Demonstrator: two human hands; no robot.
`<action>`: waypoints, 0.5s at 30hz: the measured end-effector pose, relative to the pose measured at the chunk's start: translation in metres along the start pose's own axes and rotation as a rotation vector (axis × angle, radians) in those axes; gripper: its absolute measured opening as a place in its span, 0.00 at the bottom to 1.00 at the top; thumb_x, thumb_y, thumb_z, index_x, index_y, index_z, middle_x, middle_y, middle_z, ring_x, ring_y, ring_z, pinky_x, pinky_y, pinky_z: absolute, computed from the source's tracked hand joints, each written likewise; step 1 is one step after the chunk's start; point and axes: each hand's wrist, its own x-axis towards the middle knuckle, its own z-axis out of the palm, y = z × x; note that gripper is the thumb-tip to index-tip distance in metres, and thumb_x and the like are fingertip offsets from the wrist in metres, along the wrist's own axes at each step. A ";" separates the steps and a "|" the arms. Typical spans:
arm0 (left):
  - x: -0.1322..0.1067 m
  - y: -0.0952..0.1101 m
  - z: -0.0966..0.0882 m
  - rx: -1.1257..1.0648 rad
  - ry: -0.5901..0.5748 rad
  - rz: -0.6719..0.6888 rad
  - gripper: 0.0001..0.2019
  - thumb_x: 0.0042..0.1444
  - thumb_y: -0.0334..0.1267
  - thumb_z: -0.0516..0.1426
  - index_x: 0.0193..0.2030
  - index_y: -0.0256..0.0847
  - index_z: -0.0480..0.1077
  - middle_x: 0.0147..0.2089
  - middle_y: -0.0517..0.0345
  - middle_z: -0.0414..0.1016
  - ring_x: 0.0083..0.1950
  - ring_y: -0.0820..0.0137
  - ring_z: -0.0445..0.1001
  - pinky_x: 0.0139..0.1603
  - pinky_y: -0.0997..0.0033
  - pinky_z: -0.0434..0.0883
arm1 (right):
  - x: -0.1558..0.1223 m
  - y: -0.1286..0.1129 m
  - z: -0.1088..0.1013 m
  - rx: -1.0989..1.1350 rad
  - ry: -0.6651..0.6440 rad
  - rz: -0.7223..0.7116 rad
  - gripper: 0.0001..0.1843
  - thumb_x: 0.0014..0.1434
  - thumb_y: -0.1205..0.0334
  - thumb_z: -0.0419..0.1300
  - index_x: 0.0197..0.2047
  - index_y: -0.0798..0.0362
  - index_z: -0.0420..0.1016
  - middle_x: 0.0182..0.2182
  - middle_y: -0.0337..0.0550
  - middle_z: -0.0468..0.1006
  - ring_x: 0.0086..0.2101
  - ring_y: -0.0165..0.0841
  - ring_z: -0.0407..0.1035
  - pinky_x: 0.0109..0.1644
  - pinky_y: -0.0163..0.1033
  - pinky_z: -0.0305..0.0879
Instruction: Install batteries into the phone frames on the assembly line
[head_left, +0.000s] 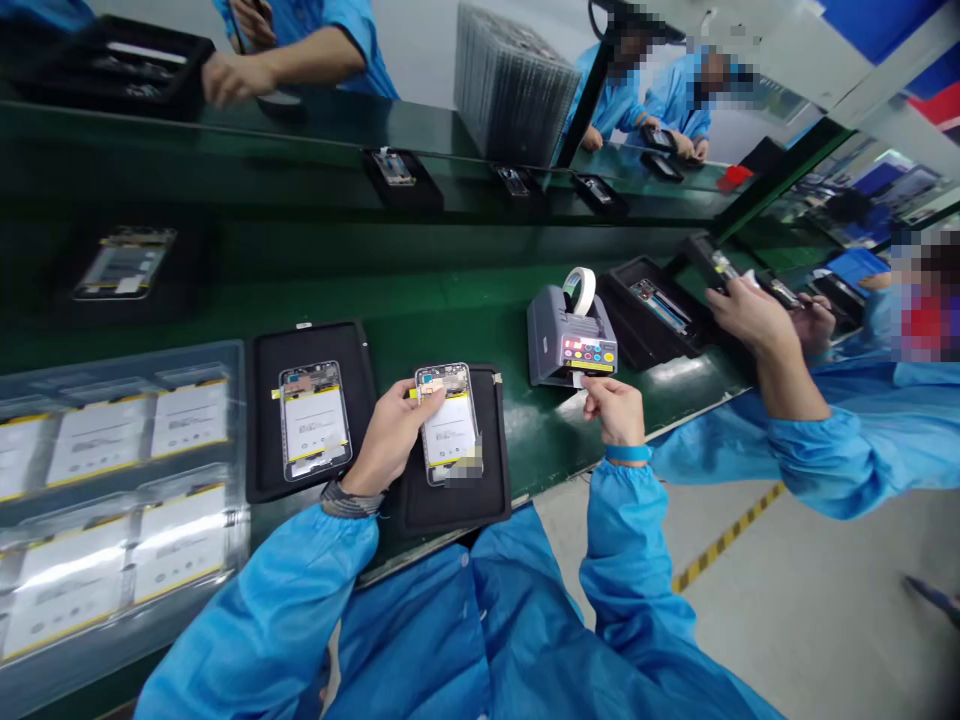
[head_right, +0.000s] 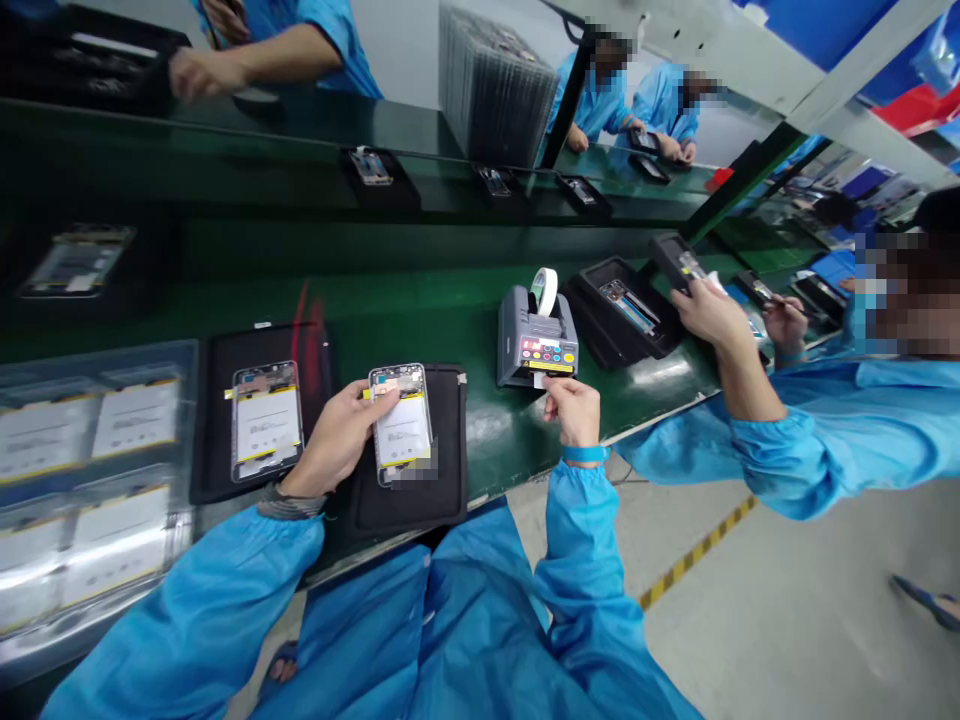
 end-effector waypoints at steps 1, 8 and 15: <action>0.000 0.001 0.000 -0.003 -0.020 -0.008 0.33 0.39 0.48 0.79 0.48 0.38 0.73 0.42 0.52 0.87 0.40 0.63 0.85 0.41 0.68 0.81 | 0.001 0.000 0.000 -0.002 0.002 0.000 0.16 0.48 0.54 0.74 0.21 0.51 0.74 0.11 0.34 0.65 0.13 0.27 0.59 0.18 0.35 0.56; -0.001 0.001 0.001 -0.026 -0.147 -0.040 0.27 0.44 0.49 0.77 0.46 0.35 0.80 0.46 0.47 0.87 0.46 0.58 0.85 0.50 0.62 0.80 | 0.002 -0.001 0.002 -0.010 0.032 -0.027 0.16 0.51 0.61 0.72 0.19 0.51 0.72 0.10 0.31 0.59 0.13 0.25 0.52 0.18 0.36 0.52; -0.003 0.000 0.000 -0.055 -0.091 -0.021 0.29 0.43 0.49 0.77 0.49 0.35 0.80 0.46 0.46 0.87 0.44 0.57 0.85 0.49 0.59 0.81 | -0.003 -0.003 -0.004 -0.013 0.034 -0.044 0.16 0.40 0.54 0.75 0.24 0.54 0.75 0.10 0.29 0.60 0.13 0.24 0.51 0.15 0.34 0.48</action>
